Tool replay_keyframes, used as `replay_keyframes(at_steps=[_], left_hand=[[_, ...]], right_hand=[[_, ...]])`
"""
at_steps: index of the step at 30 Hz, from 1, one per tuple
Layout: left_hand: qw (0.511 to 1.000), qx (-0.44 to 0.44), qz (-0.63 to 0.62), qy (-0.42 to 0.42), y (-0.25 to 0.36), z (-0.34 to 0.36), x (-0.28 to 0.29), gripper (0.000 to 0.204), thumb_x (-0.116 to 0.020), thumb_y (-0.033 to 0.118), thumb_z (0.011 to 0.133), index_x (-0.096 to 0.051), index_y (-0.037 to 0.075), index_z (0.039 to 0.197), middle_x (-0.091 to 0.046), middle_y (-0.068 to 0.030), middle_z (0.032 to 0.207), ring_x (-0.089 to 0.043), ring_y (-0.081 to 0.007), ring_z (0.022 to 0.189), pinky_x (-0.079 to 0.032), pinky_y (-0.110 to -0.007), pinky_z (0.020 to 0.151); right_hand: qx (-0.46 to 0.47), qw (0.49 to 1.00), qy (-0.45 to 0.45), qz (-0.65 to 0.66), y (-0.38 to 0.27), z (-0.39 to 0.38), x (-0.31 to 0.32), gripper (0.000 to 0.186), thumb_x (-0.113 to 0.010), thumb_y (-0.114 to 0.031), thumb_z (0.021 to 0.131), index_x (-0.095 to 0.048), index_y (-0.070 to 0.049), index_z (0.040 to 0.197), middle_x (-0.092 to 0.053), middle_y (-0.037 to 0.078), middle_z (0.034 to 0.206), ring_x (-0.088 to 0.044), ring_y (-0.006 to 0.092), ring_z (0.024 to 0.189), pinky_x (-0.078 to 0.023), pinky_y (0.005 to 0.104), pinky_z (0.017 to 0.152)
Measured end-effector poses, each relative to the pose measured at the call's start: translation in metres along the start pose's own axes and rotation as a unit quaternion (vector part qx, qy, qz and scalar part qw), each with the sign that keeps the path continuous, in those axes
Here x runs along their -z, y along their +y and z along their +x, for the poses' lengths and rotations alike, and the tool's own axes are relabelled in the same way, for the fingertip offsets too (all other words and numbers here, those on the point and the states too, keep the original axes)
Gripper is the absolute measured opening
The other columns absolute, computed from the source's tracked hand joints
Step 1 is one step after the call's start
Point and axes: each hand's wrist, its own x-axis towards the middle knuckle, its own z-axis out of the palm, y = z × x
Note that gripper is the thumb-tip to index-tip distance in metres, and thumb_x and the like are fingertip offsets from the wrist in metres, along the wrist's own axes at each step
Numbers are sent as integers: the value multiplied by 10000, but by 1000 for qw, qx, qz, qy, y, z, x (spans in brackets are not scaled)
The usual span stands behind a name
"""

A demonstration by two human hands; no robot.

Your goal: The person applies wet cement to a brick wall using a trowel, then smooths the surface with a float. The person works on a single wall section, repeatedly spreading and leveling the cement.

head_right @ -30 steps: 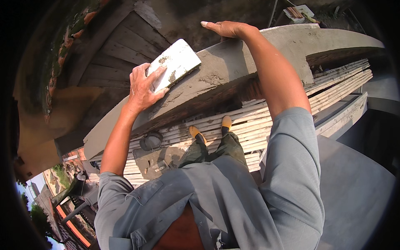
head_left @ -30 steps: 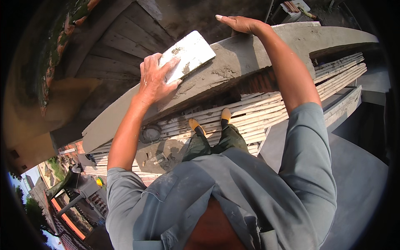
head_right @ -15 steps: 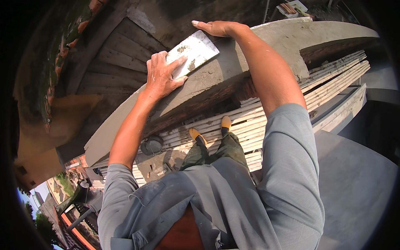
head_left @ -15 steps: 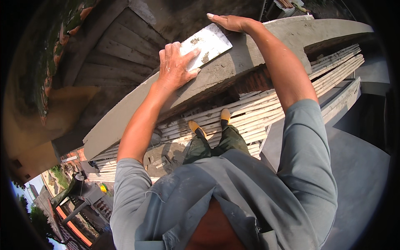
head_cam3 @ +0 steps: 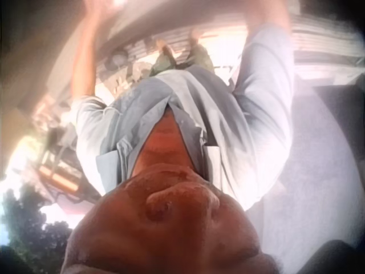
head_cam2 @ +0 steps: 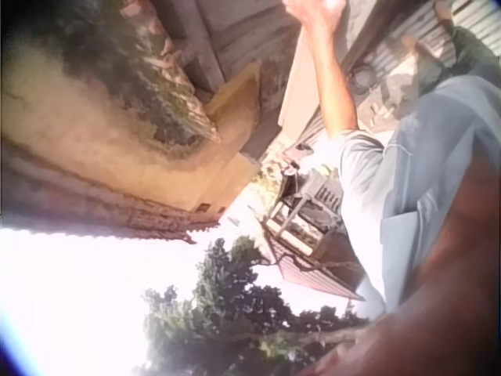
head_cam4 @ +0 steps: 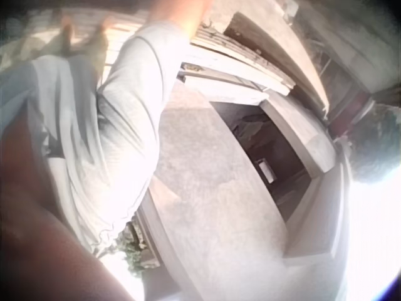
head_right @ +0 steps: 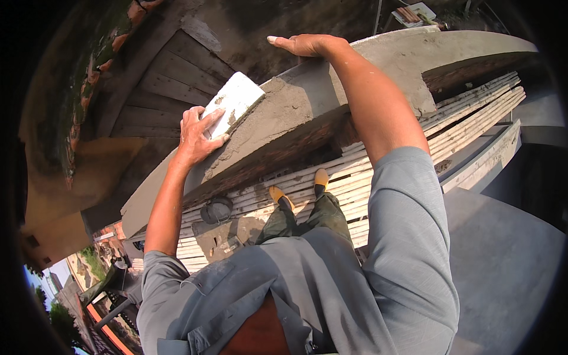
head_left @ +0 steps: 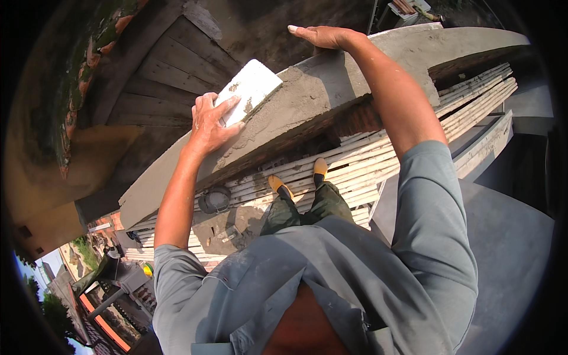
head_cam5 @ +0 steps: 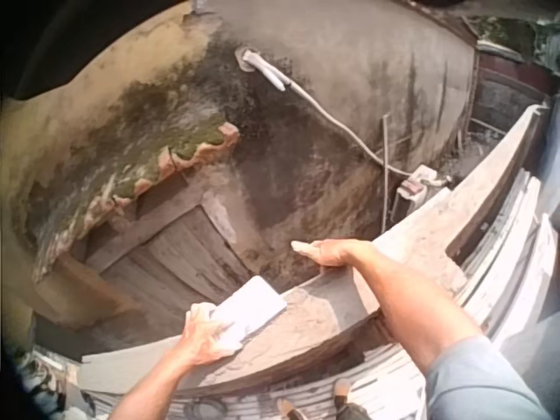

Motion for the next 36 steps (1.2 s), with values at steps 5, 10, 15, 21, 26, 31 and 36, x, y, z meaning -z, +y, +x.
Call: replay_keyframes(at_steps=[5, 10, 15, 21, 26, 31, 36], left_hand=[[997, -53, -47, -38, 61, 46, -20, 688, -888, 391, 722, -743, 255, 1380, -541, -162, 1251, -487, -335, 1215, -401, -451, 1078], [992, -102, -48, -63, 100, 78, -32, 685, -893, 381, 709, -749, 271, 1370, -527, -151, 1209, -465, -323, 1178, -385, -435, 1027], [996, -76, -39, -40, 53, 38, -13, 684, -896, 384, 710, -751, 272, 1369, -529, -143, 1179, -465, -319, 1171, -385, -435, 1015], [992, -98, -58, -55, 111, 97, -37, 654, -886, 423, 712, -770, 261, 1335, -546, -154, 1180, -474, -324, 1173, -387, -444, 1015], [993, -99, -36, -50, 139, 121, -47, 614, -878, 461, 748, -766, 303, 1331, -555, -138, 1139, -461, -313, 1145, -380, -440, 967], [997, -38, -64, -3, 36, 31, -24, 686, -894, 383, 697, -760, 220, 1350, -551, -152, 1197, -480, -329, 1155, -394, -432, 1004], [999, 36, -30, -21, -20, -39, 7, 702, -880, 340, 681, -753, 233, 1363, -549, -177, 1293, -499, -350, 1231, -395, -460, 1095]], right_hand=[[9, 1000, -23, -19, -5, 1, 6, 1029, -276, -958, 909, -481, -244, 1621, -596, 214, 1527, -570, 389, 1415, -379, 514, 1214], [21, 998, -25, -54, -4, 15, 9, 1049, -260, -974, 895, -491, -246, 1613, -567, 203, 1561, -540, 373, 1448, -363, 507, 1226], [-33, 995, -81, -37, 0, 17, 11, 1059, -249, -982, 887, -489, -251, 1614, -517, 188, 1611, -449, 364, 1523, -352, 528, 1232], [-14, 996, -64, -64, 0, 17, 12, 1054, -281, -977, 887, -454, -257, 1637, -499, 193, 1623, -463, 395, 1506, -345, 558, 1233], [56, 995, -56, -56, 0, 21, 11, 999, -260, -934, 931, -411, -263, 1656, -375, 138, 1709, -297, 362, 1602, -216, 529, 1311], [54, 993, -59, -89, 2, 24, 12, 1050, -244, -978, 884, -400, -287, 1659, -388, 140, 1703, -310, 386, 1594, -204, 598, 1296], [8, 994, -48, -100, -1, 18, 8, 987, -230, -928, 945, -421, -264, 1651, -537, 159, 1600, -512, 341, 1472, -343, 487, 1253]])
